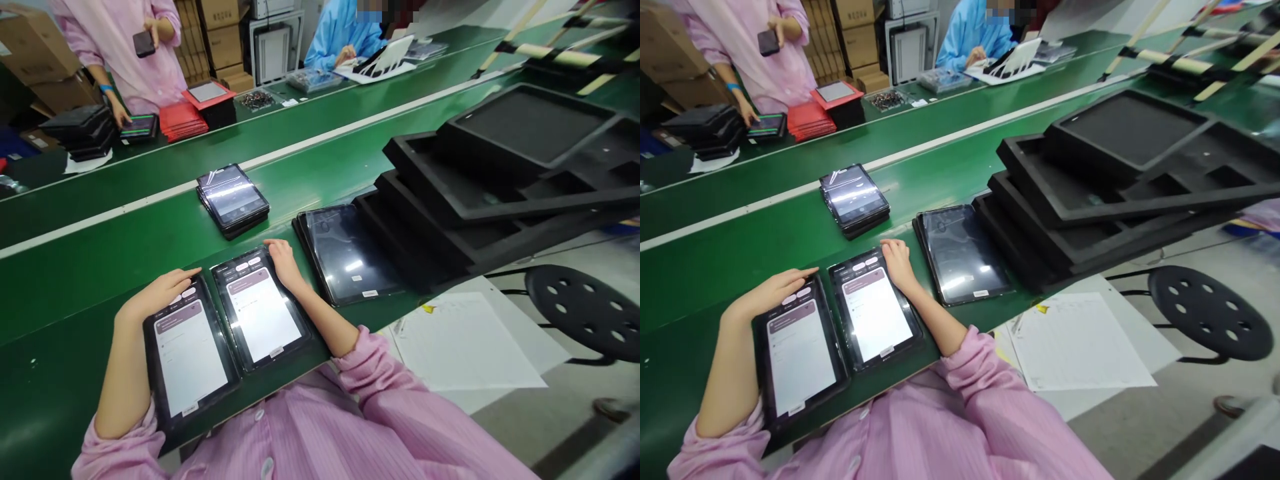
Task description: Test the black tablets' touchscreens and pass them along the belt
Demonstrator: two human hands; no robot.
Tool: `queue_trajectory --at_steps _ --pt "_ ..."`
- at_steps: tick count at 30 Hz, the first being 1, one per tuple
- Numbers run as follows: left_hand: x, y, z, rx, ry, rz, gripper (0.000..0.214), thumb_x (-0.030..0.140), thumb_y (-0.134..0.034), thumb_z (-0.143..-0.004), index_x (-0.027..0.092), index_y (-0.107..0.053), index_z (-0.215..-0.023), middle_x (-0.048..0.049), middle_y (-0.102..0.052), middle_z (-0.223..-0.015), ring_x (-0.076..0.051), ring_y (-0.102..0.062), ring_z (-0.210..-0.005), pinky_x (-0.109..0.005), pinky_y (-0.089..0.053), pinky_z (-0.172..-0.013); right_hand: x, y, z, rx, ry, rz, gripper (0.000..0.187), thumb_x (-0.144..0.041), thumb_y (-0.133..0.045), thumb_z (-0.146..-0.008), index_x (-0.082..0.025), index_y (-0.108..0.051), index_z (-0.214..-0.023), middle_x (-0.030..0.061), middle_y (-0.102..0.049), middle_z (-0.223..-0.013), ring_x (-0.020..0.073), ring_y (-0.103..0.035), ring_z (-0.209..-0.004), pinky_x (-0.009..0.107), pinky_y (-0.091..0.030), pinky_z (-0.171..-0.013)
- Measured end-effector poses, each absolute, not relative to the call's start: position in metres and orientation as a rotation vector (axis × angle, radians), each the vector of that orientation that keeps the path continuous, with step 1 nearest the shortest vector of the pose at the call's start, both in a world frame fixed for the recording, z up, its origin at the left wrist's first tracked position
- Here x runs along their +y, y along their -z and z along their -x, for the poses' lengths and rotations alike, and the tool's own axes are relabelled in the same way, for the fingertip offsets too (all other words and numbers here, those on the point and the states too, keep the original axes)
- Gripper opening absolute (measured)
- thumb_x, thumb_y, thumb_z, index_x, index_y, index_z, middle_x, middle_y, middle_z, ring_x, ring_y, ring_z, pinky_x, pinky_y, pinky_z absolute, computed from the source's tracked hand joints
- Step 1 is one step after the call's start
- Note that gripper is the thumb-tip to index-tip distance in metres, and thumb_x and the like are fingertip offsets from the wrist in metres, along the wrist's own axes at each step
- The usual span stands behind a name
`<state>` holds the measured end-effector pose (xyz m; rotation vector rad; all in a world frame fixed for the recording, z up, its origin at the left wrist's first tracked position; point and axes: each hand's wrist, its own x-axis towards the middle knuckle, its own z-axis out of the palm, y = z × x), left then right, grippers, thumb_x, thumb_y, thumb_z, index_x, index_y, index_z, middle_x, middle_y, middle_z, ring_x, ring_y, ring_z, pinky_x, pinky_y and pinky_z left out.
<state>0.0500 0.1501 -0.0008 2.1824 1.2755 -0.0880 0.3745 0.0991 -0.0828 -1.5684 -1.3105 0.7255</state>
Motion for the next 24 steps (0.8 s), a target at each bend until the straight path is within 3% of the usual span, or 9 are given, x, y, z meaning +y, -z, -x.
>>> queue_trajectory --at_steps 2,8,10,14,17,21,24 --pt "0.153 0.003 -0.044 1.227 0.106 -2.206 0.056 0.061 -0.035 -0.097 0.035 -0.051 -0.144 -0.0044 -0.065 -0.126 -0.025 -0.063 -0.114 -0.036 -0.05 -0.099 0.094 0.081 -0.374 -1.447 -0.598 1.584 0.048 -0.046 -0.028 -0.102 -0.026 -0.07 -0.117 0.0103 -0.056 -0.122 0.0264 -0.048 -0.123 0.047 -0.037 -0.11" --pt "0.155 0.007 -0.045 1.174 0.12 -2.227 0.065 0.06 -0.045 -0.093 0.03 -0.042 -0.151 -0.0086 -0.065 -0.119 -0.026 -0.065 -0.104 -0.036 -0.053 -0.09 0.09 0.079 -0.373 -1.586 -0.542 1.62 0.039 -0.04 -0.044 -0.097 -0.027 -0.08 -0.09 0.0086 -0.047 -0.136 0.0328 -0.039 -0.127 0.054 -0.035 -0.11" --pt "0.154 0.001 -0.039 1.191 0.083 -2.162 0.066 0.058 -0.044 -0.094 0.032 -0.035 -0.154 -0.0081 -0.063 -0.126 -0.025 -0.064 -0.108 -0.035 -0.053 -0.092 0.091 0.08 -0.376 -1.571 -0.539 1.575 0.038 -0.038 -0.042 -0.097 -0.026 -0.079 -0.096 0.0093 -0.049 -0.134 0.0311 -0.042 -0.127 0.052 -0.035 -0.111" --pt "0.147 -0.013 -0.021 1.216 0.021 -2.07 0.066 0.056 -0.047 -0.094 0.035 -0.03 -0.155 -0.0071 -0.055 -0.141 -0.025 -0.058 -0.123 -0.035 -0.049 -0.1 0.095 0.086 -0.382 -1.585 -0.621 1.53 0.04 -0.039 -0.044 -0.096 -0.025 -0.062 -0.128 0.0116 -0.056 -0.125 0.0293 -0.049 -0.123 0.049 -0.038 -0.107" --pt "0.139 -0.011 -0.02 1.181 0.096 -2.146 0.076 0.056 -0.059 -0.087 0.033 -0.032 -0.154 -0.0091 -0.056 -0.138 -0.028 -0.056 -0.125 -0.037 -0.046 -0.102 0.095 0.093 -0.385 -1.72 -0.7 1.561 0.066 -0.047 -0.059 -0.087 -0.024 -0.041 -0.147 0.0149 -0.053 -0.135 0.0341 -0.046 -0.126 0.053 -0.036 -0.107" --pt "0.134 0.004 -0.032 1.206 0.129 -2.247 0.102 0.055 -0.077 -0.069 0.027 -0.031 -0.155 -0.0122 -0.061 -0.13 -0.032 -0.059 -0.118 -0.038 -0.048 -0.095 0.091 0.097 -0.387 -1.997 -0.667 1.478 0.117 -0.051 -0.083 -0.062 -0.023 -0.018 -0.156 0.0192 -0.039 -0.15 0.0419 -0.033 -0.138 0.058 -0.027 -0.11" --pt "0.138 0.01 -0.036 1.284 0.076 -2.277 0.1 0.048 -0.079 -0.068 0.032 -0.032 -0.154 -0.0084 -0.065 -0.126 -0.031 -0.063 -0.111 -0.035 -0.05 -0.086 0.09 0.096 -0.388 -1.969 -0.655 1.48 0.119 -0.043 -0.086 -0.057 -0.025 -0.021 -0.156 0.0183 -0.041 -0.149 0.0416 -0.036 -0.136 0.058 -0.03 -0.108"
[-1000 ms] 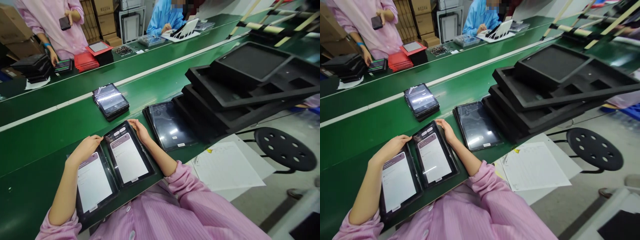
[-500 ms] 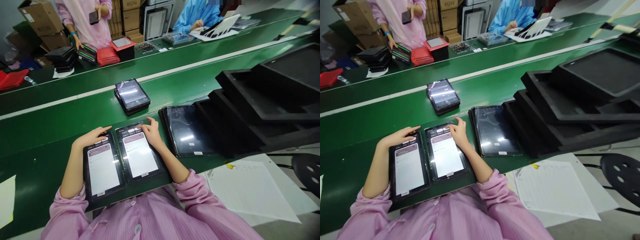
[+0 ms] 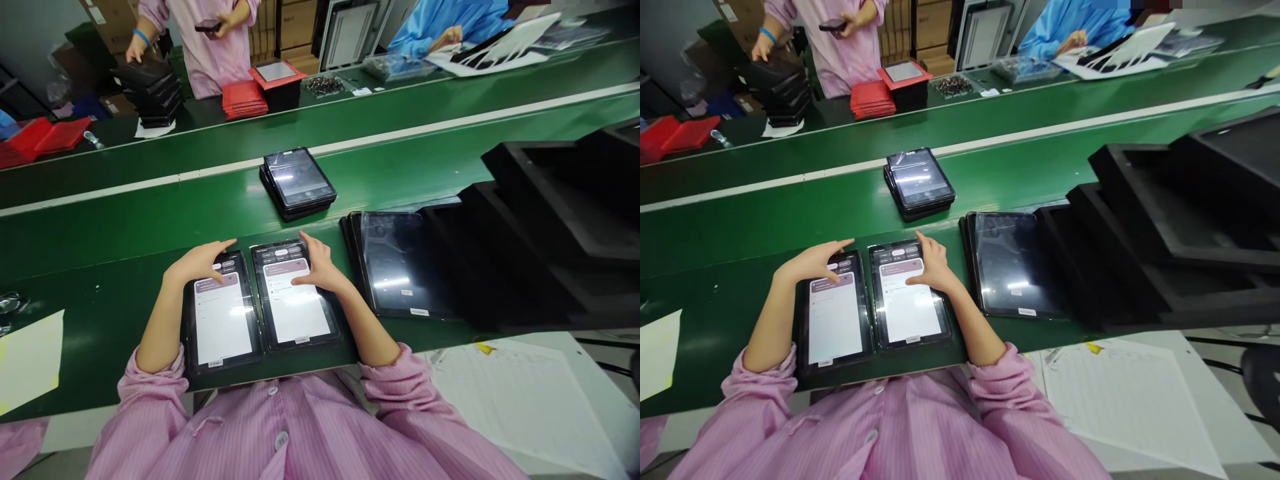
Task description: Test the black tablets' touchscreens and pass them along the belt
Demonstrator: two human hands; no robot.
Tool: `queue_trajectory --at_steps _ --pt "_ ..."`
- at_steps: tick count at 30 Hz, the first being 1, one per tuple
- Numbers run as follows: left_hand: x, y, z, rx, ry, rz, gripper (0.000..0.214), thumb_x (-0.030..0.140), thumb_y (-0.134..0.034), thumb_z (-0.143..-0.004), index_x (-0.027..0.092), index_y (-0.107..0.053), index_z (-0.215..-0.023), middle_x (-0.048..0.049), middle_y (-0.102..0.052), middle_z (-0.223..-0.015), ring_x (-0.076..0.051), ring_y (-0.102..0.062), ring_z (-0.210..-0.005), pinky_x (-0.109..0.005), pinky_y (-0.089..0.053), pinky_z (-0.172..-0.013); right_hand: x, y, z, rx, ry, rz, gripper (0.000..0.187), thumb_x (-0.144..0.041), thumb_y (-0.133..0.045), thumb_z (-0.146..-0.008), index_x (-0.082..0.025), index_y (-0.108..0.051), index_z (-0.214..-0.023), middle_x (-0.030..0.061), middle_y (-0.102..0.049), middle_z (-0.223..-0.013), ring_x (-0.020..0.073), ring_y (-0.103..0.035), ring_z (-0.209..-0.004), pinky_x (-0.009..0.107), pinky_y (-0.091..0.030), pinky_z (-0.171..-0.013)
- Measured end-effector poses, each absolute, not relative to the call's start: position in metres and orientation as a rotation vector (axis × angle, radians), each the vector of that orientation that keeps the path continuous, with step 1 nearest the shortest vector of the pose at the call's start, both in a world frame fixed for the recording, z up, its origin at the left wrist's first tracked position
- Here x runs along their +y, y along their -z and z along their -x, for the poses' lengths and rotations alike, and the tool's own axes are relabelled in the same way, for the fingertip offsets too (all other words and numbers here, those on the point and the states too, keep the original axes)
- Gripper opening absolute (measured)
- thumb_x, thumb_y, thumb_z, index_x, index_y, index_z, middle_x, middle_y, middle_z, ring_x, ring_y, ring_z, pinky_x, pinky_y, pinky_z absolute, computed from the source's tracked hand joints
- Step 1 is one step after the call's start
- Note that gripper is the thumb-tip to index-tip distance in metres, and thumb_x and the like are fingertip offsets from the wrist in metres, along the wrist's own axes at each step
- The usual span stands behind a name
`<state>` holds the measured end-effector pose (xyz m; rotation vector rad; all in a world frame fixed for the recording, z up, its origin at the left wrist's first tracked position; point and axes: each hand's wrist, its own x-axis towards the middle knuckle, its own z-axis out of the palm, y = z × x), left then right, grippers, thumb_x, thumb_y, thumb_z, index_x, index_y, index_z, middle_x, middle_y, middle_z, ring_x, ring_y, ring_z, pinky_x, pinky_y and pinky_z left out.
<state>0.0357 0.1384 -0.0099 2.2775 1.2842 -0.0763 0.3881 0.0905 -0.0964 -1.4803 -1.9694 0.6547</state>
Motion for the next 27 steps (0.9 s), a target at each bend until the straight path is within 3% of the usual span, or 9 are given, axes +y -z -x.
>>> queue_trajectory --at_steps 4,7,9,11,14,17,21,27 --pt "0.145 0.009 -0.035 1.428 -0.038 -2.267 0.054 0.028 -0.054 -0.089 0.035 -0.052 -0.143 -0.0021 -0.073 -0.11 -0.023 -0.07 -0.096 -0.032 -0.051 -0.081 0.097 0.096 -0.387 -1.621 -0.644 1.531 0.073 -0.029 -0.063 -0.081 -0.02 -0.036 -0.148 0.0145 -0.065 -0.122 0.0306 -0.059 -0.112 0.047 -0.045 -0.097" --pt "0.144 0.007 -0.04 1.624 -0.084 -2.315 0.049 0.016 -0.037 -0.093 0.029 -0.063 -0.132 -0.0045 -0.075 -0.103 -0.023 -0.07 -0.095 -0.033 -0.051 -0.081 0.1 0.092 -0.383 -1.421 -0.584 1.515 0.049 -0.023 -0.045 -0.09 -0.018 -0.047 -0.138 0.011 -0.071 -0.104 0.0245 -0.066 -0.093 0.042 -0.05 -0.089" --pt "0.139 0.006 -0.046 1.526 -0.07 -2.338 0.048 0.02 -0.039 -0.095 0.029 -0.057 -0.138 -0.0055 -0.073 -0.115 -0.024 -0.068 -0.104 -0.035 -0.05 -0.086 0.095 0.086 -0.381 -1.403 -0.546 1.465 0.04 -0.025 -0.043 -0.092 -0.018 -0.054 -0.129 0.0111 -0.07 -0.105 0.0239 -0.066 -0.094 0.041 -0.051 -0.087" --pt "0.131 0.006 -0.052 1.303 -0.012 -2.359 0.057 0.031 -0.053 -0.093 0.03 -0.042 -0.15 -0.0081 -0.064 -0.134 -0.027 -0.061 -0.119 -0.038 -0.047 -0.097 0.084 0.08 -0.379 -1.46 -0.508 1.405 0.033 -0.03 -0.045 -0.093 -0.019 -0.061 -0.121 0.0121 -0.068 -0.111 0.0246 -0.064 -0.103 0.04 -0.052 -0.088" --pt "0.117 0.007 -0.06 1.15 0.15 -2.406 0.102 0.045 -0.075 -0.077 0.029 -0.016 -0.159 -0.0169 -0.042 -0.154 -0.036 -0.043 -0.138 -0.053 -0.03 -0.114 0.056 0.076 -0.382 -1.591 -0.459 1.327 0.033 -0.036 -0.043 -0.097 -0.02 -0.068 -0.112 0.0118 -0.066 -0.112 0.0255 -0.061 -0.109 0.042 -0.049 -0.095" --pt "0.107 0.004 -0.068 1.176 0.341 -2.415 0.128 0.047 -0.082 -0.067 0.028 0.005 -0.159 -0.0254 -0.023 -0.161 -0.041 -0.019 -0.149 -0.069 -0.008 -0.114 0.031 0.081 -0.392 -1.707 -0.474 1.289 0.043 -0.04 -0.037 -0.099 -0.022 -0.076 -0.098 0.0113 -0.065 -0.112 0.0265 -0.061 -0.109 0.045 -0.05 -0.094" --pt "0.101 -0.006 -0.075 1.172 0.526 -2.39 0.135 0.047 -0.082 -0.067 0.025 0.017 -0.156 -0.0298 -0.008 -0.163 -0.038 -0.004 -0.153 -0.07 -0.003 -0.113 0.019 0.092 -0.402 -1.788 -0.459 1.251 0.042 -0.039 -0.042 -0.097 -0.026 -0.081 -0.086 0.0095 -0.063 -0.116 0.0272 -0.059 -0.11 0.045 -0.052 -0.088" --pt "0.1 -0.008 -0.079 1.23 0.591 -2.363 0.13 0.044 -0.08 -0.07 0.024 0.014 -0.157 -0.028 -0.006 -0.164 -0.039 -0.002 -0.153 -0.067 -0.003 -0.116 0.022 0.093 -0.396 -1.784 -0.412 1.225 0.036 -0.032 -0.048 -0.095 -0.028 -0.082 -0.084 0.0092 -0.062 -0.116 0.0273 -0.06 -0.108 0.045 -0.053 -0.085"
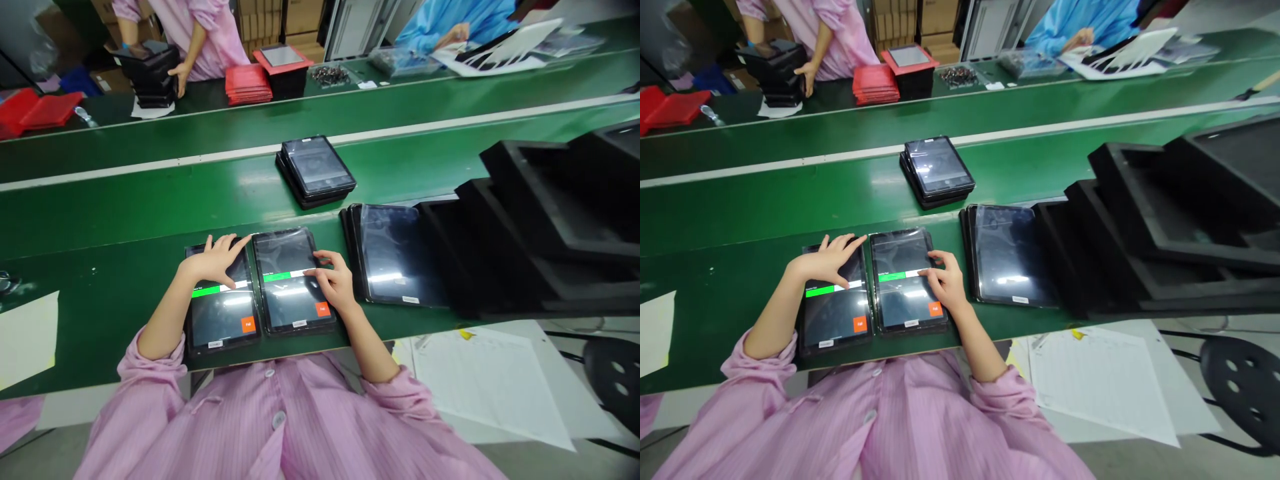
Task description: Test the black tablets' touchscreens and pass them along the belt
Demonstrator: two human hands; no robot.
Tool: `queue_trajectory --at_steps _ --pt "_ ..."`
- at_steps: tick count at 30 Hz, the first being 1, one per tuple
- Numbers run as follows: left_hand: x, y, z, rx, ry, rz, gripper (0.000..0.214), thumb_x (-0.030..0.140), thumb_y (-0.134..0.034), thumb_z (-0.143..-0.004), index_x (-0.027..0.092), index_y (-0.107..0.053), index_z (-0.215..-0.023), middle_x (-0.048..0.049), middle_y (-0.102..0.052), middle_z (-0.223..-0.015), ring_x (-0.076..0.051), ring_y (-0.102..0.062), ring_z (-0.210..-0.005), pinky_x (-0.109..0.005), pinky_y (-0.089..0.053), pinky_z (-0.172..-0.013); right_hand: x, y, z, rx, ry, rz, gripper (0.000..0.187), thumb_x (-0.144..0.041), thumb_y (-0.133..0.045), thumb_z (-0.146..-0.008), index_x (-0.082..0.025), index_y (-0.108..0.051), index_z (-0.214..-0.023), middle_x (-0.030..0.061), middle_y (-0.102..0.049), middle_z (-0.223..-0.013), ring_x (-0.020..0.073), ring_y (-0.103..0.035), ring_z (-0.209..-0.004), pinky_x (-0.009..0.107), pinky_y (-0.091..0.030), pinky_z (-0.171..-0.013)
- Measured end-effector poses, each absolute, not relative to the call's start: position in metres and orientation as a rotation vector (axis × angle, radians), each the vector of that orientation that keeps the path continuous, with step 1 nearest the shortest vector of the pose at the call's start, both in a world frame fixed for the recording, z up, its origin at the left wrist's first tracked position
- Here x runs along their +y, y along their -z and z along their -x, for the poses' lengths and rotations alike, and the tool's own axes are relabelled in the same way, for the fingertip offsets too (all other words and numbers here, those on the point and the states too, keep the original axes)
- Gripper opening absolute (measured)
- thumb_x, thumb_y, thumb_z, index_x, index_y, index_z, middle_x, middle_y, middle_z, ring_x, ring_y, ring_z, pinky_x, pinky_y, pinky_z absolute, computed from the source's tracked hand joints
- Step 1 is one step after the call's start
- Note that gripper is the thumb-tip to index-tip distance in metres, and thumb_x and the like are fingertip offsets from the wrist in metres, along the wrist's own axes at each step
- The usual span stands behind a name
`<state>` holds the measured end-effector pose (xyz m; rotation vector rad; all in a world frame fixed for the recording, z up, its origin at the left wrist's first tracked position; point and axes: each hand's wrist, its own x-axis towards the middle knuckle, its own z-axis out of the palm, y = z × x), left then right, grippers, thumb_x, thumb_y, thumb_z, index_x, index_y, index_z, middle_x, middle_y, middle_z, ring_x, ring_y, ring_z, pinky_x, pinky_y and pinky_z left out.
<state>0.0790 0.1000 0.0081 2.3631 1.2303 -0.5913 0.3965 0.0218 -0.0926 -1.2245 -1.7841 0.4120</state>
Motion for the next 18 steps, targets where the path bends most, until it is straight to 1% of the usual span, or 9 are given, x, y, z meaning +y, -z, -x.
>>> queue_trajectory --at_steps 2,3,5,7,8,10,12,15,18 --pt "0.101 -0.006 -0.078 1.242 0.569 -2.367 0.13 0.045 -0.079 -0.069 0.022 0.014 -0.157 -0.0283 -0.009 -0.163 -0.04 -0.005 -0.152 -0.066 -0.006 -0.116 0.023 0.092 -0.394 -1.699 -0.446 1.242 0.037 -0.034 -0.047 -0.096 -0.026 -0.081 -0.083 0.0096 -0.063 -0.115 0.027 -0.061 -0.106 0.044 -0.053 -0.085" --pt "0.102 -0.006 -0.078 1.234 0.551 -2.366 0.132 0.046 -0.079 -0.068 0.021 0.015 -0.157 -0.0286 -0.011 -0.162 -0.04 -0.007 -0.152 -0.066 -0.007 -0.116 0.024 0.092 -0.393 -1.624 -0.474 1.265 0.039 -0.035 -0.045 -0.097 -0.026 -0.081 -0.086 0.0097 -0.063 -0.115 0.0265 -0.062 -0.105 0.044 -0.054 -0.085" --pt "0.103 -0.005 -0.076 1.201 0.51 -2.354 0.132 0.049 -0.079 -0.068 0.022 0.016 -0.156 -0.0282 -0.012 -0.162 -0.04 -0.008 -0.151 -0.066 -0.008 -0.116 0.031 0.094 -0.392 -1.465 -0.546 1.347 0.037 -0.038 -0.044 -0.097 -0.024 -0.078 -0.1 0.0099 -0.064 -0.113 0.0257 -0.063 -0.103 0.043 -0.054 -0.086" --pt "0.104 -0.006 -0.075 1.196 0.464 -2.338 0.125 0.046 -0.077 -0.071 0.024 0.01 -0.157 -0.0259 -0.016 -0.161 -0.039 -0.011 -0.151 -0.066 -0.007 -0.116 0.041 0.099 -0.393 -1.377 -0.618 1.458 0.034 -0.041 -0.051 -0.092 -0.022 -0.073 -0.11 0.0108 -0.066 -0.109 0.026 -0.064 -0.098 0.043 -0.055 -0.084" --pt "0.105 -0.006 -0.075 1.199 0.44 -2.335 0.118 0.043 -0.077 -0.073 0.025 0.004 -0.157 -0.0242 -0.019 -0.16 -0.038 -0.014 -0.15 -0.065 -0.007 -0.117 0.046 0.102 -0.394 -1.365 -0.651 1.505 0.035 -0.042 -0.055 -0.089 -0.021 -0.072 -0.111 0.0114 -0.067 -0.106 0.0262 -0.065 -0.095 0.043 -0.056 -0.083" --pt "0.107 -0.004 -0.075 1.199 0.387 -2.342 0.102 0.036 -0.077 -0.074 0.026 -0.014 -0.154 -0.0202 -0.028 -0.155 -0.036 -0.022 -0.147 -0.061 -0.011 -0.118 0.055 0.107 -0.396 -1.348 -0.711 1.56 0.033 -0.042 -0.061 -0.083 -0.018 -0.071 -0.104 0.0121 -0.069 -0.101 0.0261 -0.066 -0.088 0.044 -0.056 -0.08" --pt "0.109 -0.003 -0.075 1.173 0.346 -2.355 0.086 0.033 -0.078 -0.073 0.029 -0.032 -0.146 -0.0154 -0.033 -0.151 -0.035 -0.028 -0.143 -0.056 -0.018 -0.118 0.06 0.109 -0.398 -1.305 -0.781 1.565 0.029 -0.04 -0.064 -0.08 -0.018 -0.071 -0.098 0.0117 -0.07 -0.097 0.0259 -0.067 -0.086 0.044 -0.057 -0.081" --pt "0.111 -0.002 -0.077 1.127 0.351 -2.348 0.063 0.027 -0.079 -0.073 0.033 -0.051 -0.129 -0.0098 -0.031 -0.151 -0.036 -0.025 -0.143 -0.054 -0.021 -0.117 0.06 0.11 -0.399 -1.23 -0.857 1.554 0.027 -0.04 -0.067 -0.078 -0.018 -0.07 -0.092 0.0104 -0.072 -0.093 0.0253 -0.069 -0.083 0.043 -0.057 -0.081" --pt "0.111 -0.002 -0.079 1.112 0.394 -2.327 0.053 0.023 -0.08 -0.073 0.033 -0.058 -0.12 -0.0079 -0.026 -0.152 -0.038 -0.019 -0.145 -0.055 -0.018 -0.117 0.056 0.107 -0.398 -1.199 -0.845 1.564 0.026 -0.041 -0.069 -0.077 -0.018 -0.07 -0.09 0.01 -0.072 -0.091 0.0249 -0.069 -0.081 0.042 -0.058 -0.079"
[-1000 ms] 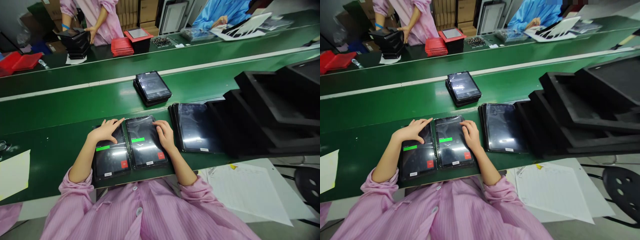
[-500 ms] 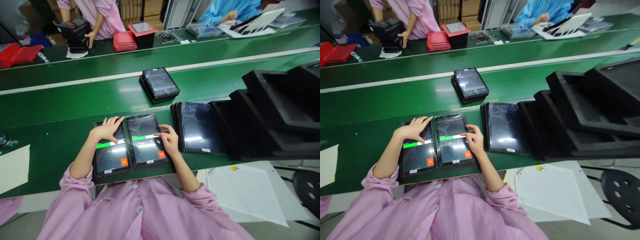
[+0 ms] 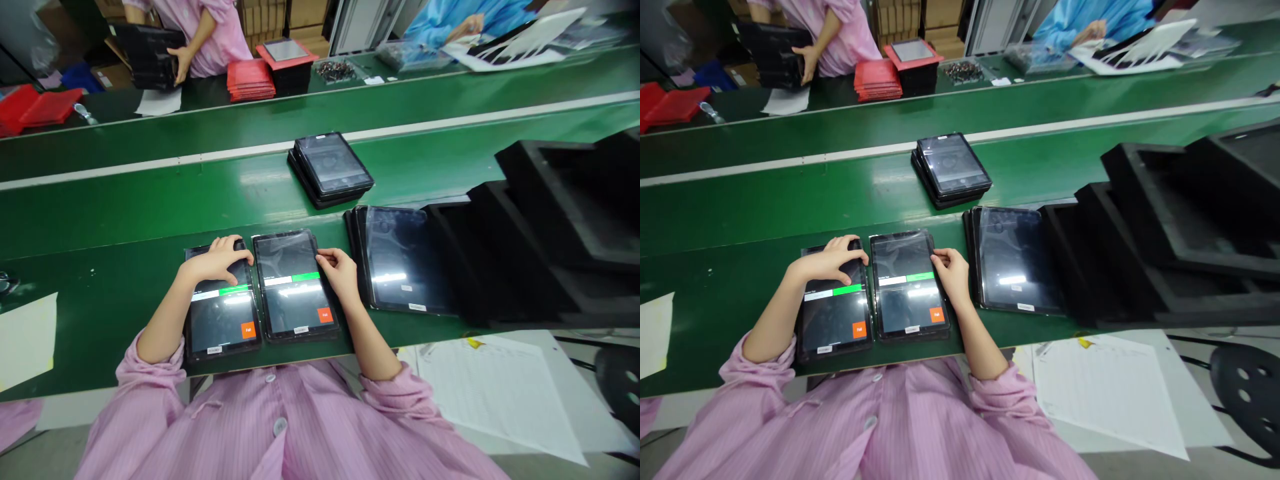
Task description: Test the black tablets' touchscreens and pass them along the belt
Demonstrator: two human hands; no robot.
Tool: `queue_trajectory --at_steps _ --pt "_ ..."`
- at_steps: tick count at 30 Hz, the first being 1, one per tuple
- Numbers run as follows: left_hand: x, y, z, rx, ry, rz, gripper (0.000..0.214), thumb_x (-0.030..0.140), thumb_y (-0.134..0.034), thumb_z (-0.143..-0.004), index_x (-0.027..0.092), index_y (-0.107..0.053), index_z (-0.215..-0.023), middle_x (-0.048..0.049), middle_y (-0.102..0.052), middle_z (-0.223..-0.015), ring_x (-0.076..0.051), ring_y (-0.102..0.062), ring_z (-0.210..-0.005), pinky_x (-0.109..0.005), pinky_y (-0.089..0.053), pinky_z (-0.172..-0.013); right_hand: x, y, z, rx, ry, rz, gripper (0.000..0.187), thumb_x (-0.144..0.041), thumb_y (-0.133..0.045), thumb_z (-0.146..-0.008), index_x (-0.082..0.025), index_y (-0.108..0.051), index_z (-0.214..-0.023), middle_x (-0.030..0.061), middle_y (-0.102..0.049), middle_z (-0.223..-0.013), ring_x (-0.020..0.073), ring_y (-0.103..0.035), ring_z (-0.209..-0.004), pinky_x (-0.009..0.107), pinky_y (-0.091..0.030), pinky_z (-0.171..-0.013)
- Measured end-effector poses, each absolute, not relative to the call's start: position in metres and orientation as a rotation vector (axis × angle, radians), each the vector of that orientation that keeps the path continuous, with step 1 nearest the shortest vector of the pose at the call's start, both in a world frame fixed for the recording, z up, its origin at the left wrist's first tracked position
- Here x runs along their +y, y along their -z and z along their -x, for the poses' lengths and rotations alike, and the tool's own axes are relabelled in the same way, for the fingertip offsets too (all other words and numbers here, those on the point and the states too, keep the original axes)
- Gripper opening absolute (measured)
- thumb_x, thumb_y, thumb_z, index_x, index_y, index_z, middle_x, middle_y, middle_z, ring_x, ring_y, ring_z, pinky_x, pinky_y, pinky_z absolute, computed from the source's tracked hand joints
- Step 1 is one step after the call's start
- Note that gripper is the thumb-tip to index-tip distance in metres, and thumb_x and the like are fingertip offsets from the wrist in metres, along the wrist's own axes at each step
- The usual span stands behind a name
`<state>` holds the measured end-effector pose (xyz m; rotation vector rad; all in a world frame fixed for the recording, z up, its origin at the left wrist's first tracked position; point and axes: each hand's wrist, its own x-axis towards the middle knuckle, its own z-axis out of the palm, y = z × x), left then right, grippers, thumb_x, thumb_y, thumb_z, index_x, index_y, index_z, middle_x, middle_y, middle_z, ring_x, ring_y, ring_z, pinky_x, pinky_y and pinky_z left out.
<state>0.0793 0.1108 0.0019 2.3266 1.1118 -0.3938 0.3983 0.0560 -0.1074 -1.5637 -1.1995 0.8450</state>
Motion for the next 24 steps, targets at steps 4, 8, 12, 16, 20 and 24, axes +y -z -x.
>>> queue_trajectory --at_steps 4,8,12,16,20,24 --pt "0.1121 -0.0012 -0.0814 1.104 0.395 -2.344 0.051 0.024 -0.08 -0.073 0.034 -0.059 -0.119 -0.0063 -0.027 -0.151 -0.039 -0.019 -0.144 -0.057 -0.019 -0.116 0.0544 0.105 -0.3975 -1.194 -0.833 1.572 0.026 -0.042 -0.069 -0.077 -0.018 -0.07 -0.088 0.0097 -0.073 -0.089 0.0243 -0.069 -0.079 0.042 -0.058 -0.078" --pt "0.1149 0.0009 -0.0821 1.1 0.393 -2.362 0.052 0.025 -0.082 -0.07 0.033 -0.06 -0.116 -0.0064 -0.034 -0.144 -0.037 -0.028 -0.14 -0.053 -0.025 -0.114 0.0551 0.106 -0.3982 -1.212 -0.832 1.579 0.027 -0.044 -0.069 -0.077 -0.019 -0.07 -0.087 0.0093 -0.072 -0.088 0.024 -0.067 -0.079 0.04 -0.057 -0.074" --pt "0.1165 0.0035 -0.0812 1.144 0.321 -2.342 0.064 0.024 -0.085 -0.065 0.031 -0.055 -0.121 -0.0085 -0.038 -0.137 -0.033 -0.037 -0.134 -0.047 -0.031 -0.111 0.0558 0.1103 -0.3979 -1.26 -0.779 1.573 0.028 -0.043 -0.064 -0.08 -0.019 -0.069 -0.093 0.0096 -0.069 -0.091 0.0235 -0.065 -0.08 0.04 -0.055 -0.074" --pt "0.117 0.0044 -0.0807 1.158 0.317 -2.338 0.062 0.024 -0.085 -0.065 0.031 -0.054 -0.118 -0.0071 -0.039 -0.136 -0.033 -0.038 -0.132 -0.048 -0.032 -0.11 0.0575 0.1126 -0.3989 -1.342 -0.741 1.566 0.032 -0.042 -0.06 -0.083 -0.019 -0.068 -0.103 0.0081 -0.065 -0.091 0.0222 -0.062 -0.08 0.04 -0.053 -0.077" --pt "0.1185 0.0032 -0.0808 1.151 0.335 -2.323 0.06 0.026 -0.084 -0.065 0.031 -0.054 -0.117 -0.007 -0.038 -0.137 -0.033 -0.038 -0.132 -0.047 -0.032 -0.11 0.0593 0.1124 -0.4006 -1.353 -0.769 1.567 0.032 -0.04 -0.06 -0.082 -0.019 -0.068 -0.106 0.0073 -0.064 -0.092 0.0209 -0.06 -0.078 0.038 -0.053 -0.075" --pt "0.1207 0.0028 -0.0794 1.118 0.333 -2.337 0.056 0.029 -0.081 -0.068 0.031 -0.054 -0.117 -0.0067 -0.038 -0.14 -0.034 -0.039 -0.132 -0.048 -0.033 -0.109 0.0611 0.112 -0.4011 -1.349 -0.763 1.572 0.033 -0.04 -0.061 -0.08 -0.019 -0.067 -0.105 0.0071 -0.062 -0.091 0.0202 -0.058 -0.074 0.037 -0.051 -0.071"
